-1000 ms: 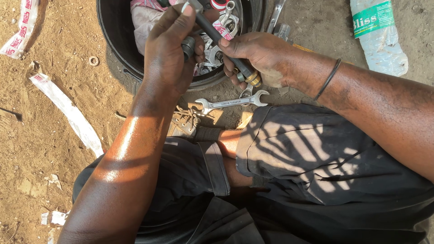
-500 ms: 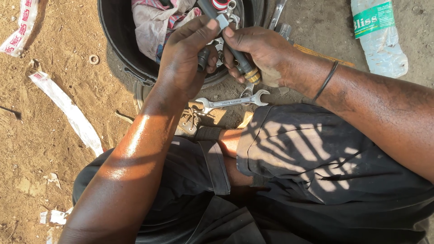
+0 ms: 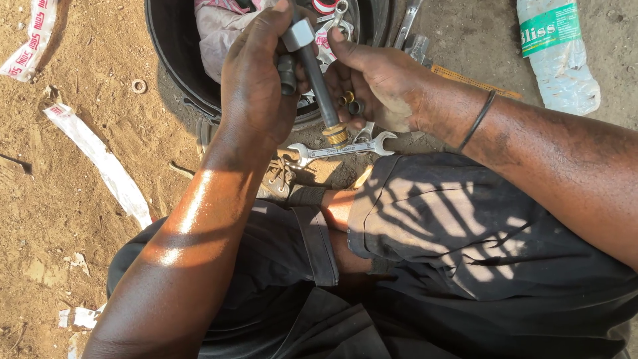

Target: The person sits on the ground and assembles a short black pipe with metal fittings. They use a wrench to tighten a nut onto the pipe, then wrap the threads with white tape and screw on a brass connector.

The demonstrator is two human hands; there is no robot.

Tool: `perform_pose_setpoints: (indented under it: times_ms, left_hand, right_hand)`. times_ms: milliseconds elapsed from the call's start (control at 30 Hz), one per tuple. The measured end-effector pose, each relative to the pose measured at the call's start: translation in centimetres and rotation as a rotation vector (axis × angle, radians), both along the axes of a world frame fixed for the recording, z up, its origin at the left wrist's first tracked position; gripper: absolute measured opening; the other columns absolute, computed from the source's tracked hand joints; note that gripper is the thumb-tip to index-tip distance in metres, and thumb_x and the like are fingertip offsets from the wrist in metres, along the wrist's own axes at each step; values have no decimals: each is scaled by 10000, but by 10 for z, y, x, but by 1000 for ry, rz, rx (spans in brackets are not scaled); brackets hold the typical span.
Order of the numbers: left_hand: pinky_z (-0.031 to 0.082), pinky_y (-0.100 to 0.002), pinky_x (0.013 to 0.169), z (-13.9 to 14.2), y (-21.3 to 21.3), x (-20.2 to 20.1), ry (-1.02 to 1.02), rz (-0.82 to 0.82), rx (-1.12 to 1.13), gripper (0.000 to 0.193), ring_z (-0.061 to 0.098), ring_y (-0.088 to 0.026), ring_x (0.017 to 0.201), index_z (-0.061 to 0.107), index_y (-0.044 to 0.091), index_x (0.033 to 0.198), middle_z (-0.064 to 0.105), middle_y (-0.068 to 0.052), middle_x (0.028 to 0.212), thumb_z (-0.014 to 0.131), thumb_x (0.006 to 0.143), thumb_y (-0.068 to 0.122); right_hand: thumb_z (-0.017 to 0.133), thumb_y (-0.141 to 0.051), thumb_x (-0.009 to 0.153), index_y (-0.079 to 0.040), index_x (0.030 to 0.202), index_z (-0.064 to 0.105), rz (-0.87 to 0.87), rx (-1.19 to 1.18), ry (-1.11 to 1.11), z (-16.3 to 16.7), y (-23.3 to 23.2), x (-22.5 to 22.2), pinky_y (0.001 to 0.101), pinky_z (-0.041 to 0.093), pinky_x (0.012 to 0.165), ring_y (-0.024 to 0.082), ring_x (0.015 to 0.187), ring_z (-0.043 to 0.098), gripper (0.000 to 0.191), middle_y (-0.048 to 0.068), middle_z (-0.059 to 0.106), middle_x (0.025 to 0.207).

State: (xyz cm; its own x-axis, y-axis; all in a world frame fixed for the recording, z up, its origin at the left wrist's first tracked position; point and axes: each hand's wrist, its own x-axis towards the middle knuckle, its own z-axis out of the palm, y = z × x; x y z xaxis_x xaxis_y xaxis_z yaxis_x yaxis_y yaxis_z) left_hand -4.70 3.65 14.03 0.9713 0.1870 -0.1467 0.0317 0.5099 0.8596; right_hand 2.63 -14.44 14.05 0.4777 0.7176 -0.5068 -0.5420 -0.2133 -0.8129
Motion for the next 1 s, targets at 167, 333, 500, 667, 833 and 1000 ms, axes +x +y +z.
perform_pose_setpoints:
  times_ms: [167,333,500,667,833,1000]
  left_hand:
    - [499,-349,668,-2,3,4,70,27,-98,355,603,-153,757,668,43,1051,625,-53,812,530,1063,370]
    - [530,-392,770,-4,-1,3,-9,-12,-190,395,613,-187,835,663,12,1092,630,-85,865,491,1087,368]
    - [545,-412,770,-2,-4,-3,-20,-36,-208,399,605,-186,862,635,28,1097,613,-71,902,415,1113,361]
    - [508,-379,933,-4,-16,-2,-175,-17,-165,359,594,-194,967,629,-8,1173,626,-103,1001,414,1173,279]
    - [541,-357,944,0,-14,-5,-212,-107,-15,355,626,-184,986,644,-8,1214,648,-104,1026,443,1168,281]
    - [612,-313,825,3,-4,-6,-181,-71,74,299,673,-132,920,652,9,1232,664,-64,1025,571,1122,275]
  right_hand:
    - [576,-373,1042,-33,1081,650,6,32,-12,-12,-4,5,341,438,581,177,719,605,351,57,664,902]
    - [611,-302,1018,-1,1089,675,27,-42,0,-14,-2,3,316,431,558,151,699,617,316,70,686,894]
    - [572,-367,1041,3,1076,680,42,9,33,-6,-2,1,327,439,574,161,694,623,386,97,689,892]
    - [529,-424,1016,-84,1134,652,-21,7,96,-3,2,-6,342,482,628,140,756,642,380,51,665,902]
    - [591,-351,1005,-54,1173,631,22,-19,30,-4,3,-5,300,400,564,120,712,582,344,43,639,871]
    - [681,-272,952,-59,1203,664,-12,-181,-106,-6,5,0,285,385,489,118,623,546,329,48,602,788]
